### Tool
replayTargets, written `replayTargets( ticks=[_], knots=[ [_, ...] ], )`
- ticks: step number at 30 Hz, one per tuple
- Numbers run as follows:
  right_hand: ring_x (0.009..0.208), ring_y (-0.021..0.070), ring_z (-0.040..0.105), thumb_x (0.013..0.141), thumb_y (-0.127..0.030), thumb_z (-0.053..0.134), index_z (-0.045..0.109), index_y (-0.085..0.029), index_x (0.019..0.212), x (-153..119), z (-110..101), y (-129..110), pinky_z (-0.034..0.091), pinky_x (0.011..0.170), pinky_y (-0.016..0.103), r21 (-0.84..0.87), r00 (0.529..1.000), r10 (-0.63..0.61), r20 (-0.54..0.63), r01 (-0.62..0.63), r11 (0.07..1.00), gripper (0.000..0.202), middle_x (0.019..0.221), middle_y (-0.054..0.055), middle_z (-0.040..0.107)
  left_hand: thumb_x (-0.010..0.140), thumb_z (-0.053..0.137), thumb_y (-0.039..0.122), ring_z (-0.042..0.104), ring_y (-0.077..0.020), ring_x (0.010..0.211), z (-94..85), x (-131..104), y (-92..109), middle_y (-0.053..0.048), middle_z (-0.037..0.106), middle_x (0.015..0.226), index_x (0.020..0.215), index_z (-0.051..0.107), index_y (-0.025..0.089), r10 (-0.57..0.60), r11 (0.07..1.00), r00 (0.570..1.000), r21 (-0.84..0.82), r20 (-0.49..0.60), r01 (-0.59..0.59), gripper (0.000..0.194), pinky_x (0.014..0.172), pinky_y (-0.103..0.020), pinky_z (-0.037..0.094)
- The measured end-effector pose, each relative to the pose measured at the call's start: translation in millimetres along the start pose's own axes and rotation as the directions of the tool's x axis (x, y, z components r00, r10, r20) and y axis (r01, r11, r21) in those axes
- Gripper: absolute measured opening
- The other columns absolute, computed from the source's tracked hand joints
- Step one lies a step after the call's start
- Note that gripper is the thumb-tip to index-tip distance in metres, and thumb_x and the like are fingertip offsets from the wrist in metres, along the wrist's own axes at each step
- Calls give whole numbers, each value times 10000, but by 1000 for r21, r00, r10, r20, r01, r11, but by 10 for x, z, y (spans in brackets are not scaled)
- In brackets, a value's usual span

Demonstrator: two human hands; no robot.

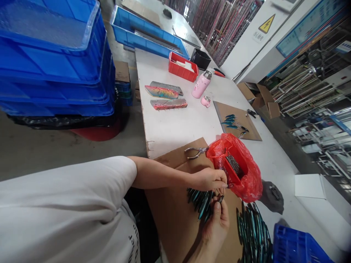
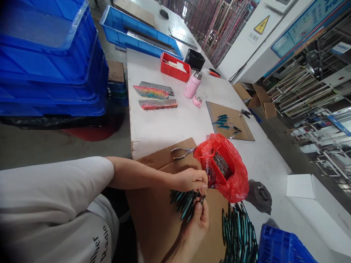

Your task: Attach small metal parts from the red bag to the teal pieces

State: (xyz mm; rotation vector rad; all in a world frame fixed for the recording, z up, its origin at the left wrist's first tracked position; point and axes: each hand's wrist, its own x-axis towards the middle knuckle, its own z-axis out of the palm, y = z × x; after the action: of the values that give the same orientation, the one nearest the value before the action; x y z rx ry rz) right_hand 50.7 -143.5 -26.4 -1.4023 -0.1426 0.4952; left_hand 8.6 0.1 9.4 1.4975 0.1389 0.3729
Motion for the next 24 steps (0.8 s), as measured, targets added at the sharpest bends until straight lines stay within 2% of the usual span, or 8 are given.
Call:
replayTargets(
  ticks=[12,15,20,24],
  knots=[
    [759,85,598,643,-292,648,603,-213,945,-13,12,-23,483,726,199,-41,1000,-20,-8,19,999,316,842,-13,657,815,444,247,572,-72,636,-5,-5,38,1,605,725,818,439,156,3,999,1000,-36,16,-3,92,582,-171,450],
    [753,94,601,635,-300,651,599,-212,962,-4,-1,-11,490,726,220,-53,1000,-22,-16,21,998,343,850,-2,657,820,446,244,568,-62,637,-15,-10,47,9,614,740,826,455,154,23,998,1000,50,6,-24,90,592,-154,429],
    [770,100,599,650,-332,636,591,-228,980,-2,-52,27,488,741,236,-124,999,-32,-25,29,992,349,872,-11,652,812,471,249,565,-60,672,-53,-43,123,31,628,748,831,493,174,110,946,994,308,-9,-102,81,639,-143,389],
    [841,117,591,698,-350,589,573,-239,1029,-20,-93,46,476,772,244,-238,997,-80,-3,77,968,349,944,-1,641,803,486,239,559,-63,663,-68,-54,164,38,623,734,822,509,179,106,916,994,388,15,-104,67,634,-143,374]
  ],
)
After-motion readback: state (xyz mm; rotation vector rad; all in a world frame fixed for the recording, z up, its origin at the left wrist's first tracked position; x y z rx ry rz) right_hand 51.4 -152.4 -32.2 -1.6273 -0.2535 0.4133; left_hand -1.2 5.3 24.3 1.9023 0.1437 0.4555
